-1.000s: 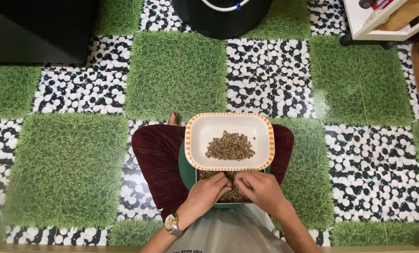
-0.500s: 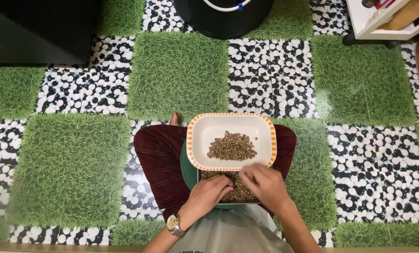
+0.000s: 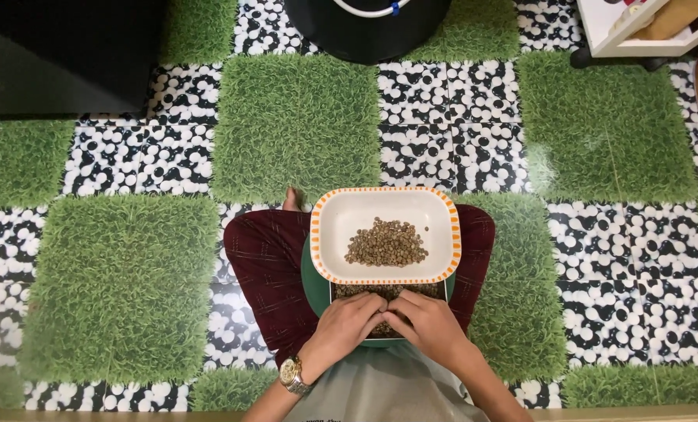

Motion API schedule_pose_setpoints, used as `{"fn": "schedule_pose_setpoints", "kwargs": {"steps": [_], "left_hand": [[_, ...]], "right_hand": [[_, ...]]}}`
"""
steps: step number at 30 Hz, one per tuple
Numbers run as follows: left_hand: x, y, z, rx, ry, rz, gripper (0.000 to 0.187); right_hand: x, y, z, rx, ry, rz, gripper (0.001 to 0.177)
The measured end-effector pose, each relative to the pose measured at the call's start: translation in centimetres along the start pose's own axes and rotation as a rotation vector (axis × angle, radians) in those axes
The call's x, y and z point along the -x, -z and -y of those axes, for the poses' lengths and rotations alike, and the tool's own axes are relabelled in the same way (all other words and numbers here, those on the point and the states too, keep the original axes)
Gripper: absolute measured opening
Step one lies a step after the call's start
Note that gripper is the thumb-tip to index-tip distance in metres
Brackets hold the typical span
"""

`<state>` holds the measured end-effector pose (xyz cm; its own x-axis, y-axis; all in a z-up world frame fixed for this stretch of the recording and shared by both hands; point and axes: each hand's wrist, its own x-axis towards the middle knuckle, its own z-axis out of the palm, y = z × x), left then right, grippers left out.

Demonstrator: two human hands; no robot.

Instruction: The person sorts green coffee beans by hand, relocating them from a tray into a bowl, then picking up individual beans and pellets from the tray and placing them into a separate bowl.

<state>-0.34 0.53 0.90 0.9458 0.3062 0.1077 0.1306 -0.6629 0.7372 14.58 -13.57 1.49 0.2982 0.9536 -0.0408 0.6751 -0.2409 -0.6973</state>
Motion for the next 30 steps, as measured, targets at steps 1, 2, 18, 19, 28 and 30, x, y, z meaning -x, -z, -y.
{"fn": "schedule_pose_setpoints", "kwargs": {"steps": [1, 2, 18, 19, 28, 30], "left_hand": [[0.0, -0.2, 0.1, 0.004, 0.007, -0.005, 0.016], [0.0, -0.2, 0.0, 0.005, 0.008, -0.005, 0.016], [0.3, -0.6, 0.5, 0.03, 0.002, 0.013, 0.018], [0.3, -0.5, 0.4, 0.026, 0.003, 0.023, 0.019], [-0.5, 1.8, -1.3, 0.104, -0.035, 0.015, 0.018], [-0.9, 2.6, -2.1, 0.103, -0.057, 0.003, 0.016]], "right_hand": [[0.0, 0.1, 0.0, -0.007, -0.019, 0.0, 0.017], [0.1, -0.1, -0.1, -0.006, -0.019, 0.001, 0.017], [-0.1, -0.5, -0.3, -0.067, -0.038, 0.044, 0.021], [0.0, -0.4, -0.4, -0.073, -0.025, 0.043, 0.021], [-0.9, 2.0, -1.7, -0.071, 0.195, -0.227, 0.006], [-1.4, 2.5, -2.7, -0.042, 0.184, -0.256, 0.005]]}}
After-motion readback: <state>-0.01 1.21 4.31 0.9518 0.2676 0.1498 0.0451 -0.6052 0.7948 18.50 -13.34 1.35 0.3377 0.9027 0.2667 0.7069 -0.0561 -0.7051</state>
